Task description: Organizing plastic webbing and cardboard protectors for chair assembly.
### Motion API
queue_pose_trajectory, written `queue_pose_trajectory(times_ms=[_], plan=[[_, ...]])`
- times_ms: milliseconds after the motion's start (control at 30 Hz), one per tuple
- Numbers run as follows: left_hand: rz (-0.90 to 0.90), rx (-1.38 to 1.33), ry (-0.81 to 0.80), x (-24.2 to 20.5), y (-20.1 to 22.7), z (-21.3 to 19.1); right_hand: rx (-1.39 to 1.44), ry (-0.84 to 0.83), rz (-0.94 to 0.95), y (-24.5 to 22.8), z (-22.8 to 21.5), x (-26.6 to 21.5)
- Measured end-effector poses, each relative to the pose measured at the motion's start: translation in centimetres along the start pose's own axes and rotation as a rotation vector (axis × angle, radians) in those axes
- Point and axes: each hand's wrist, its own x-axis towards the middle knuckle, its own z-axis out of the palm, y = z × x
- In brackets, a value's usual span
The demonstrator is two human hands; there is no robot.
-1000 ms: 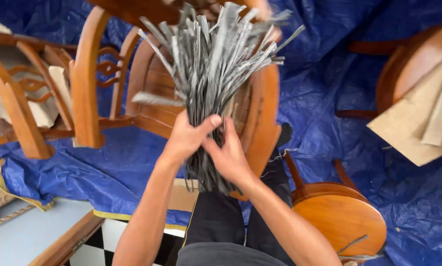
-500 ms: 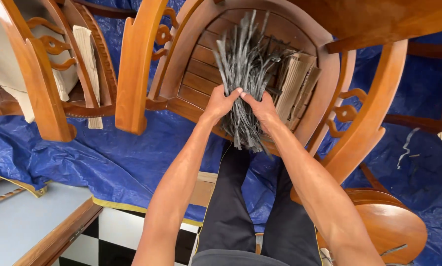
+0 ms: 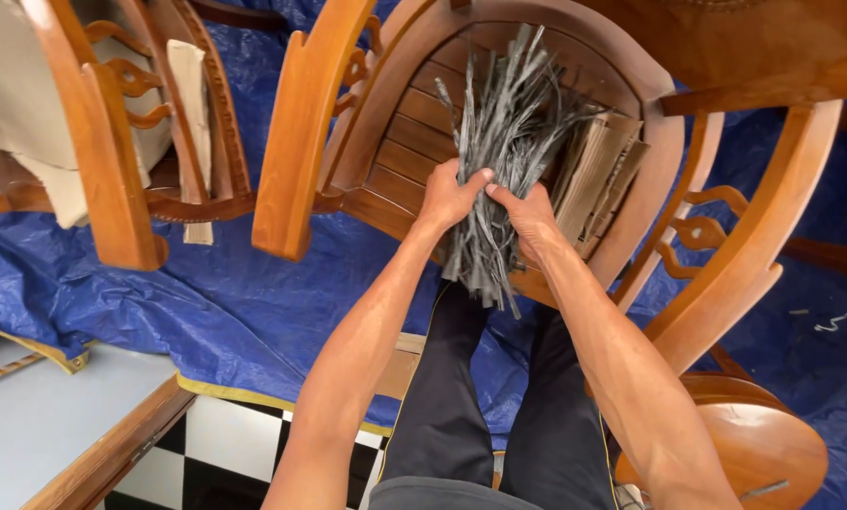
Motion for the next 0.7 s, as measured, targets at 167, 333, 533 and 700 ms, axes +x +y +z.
queue_pose_trajectory(times_ms=[167,333,533,700], plan=[[-0.023,-0.037,0.037,-0.4,0.1,0.3,0.062,0.06,0.122,0.9,-1.2,0.7],[-0.013,-0.016,0.02,-0.4,0.8,0.7,0.025,0.085,0.084,2.6,-2.8,1.7],[-0.012,-0.043,0.005,-0.4,0.8,1.9,0.009,0.092,0.047,1.9,-3.2,0.7],[0.078,0.016,-0.016,-0.1,0.0,2.7,-0.105,0.065,0.044,0.5,-3.7,0.0]])
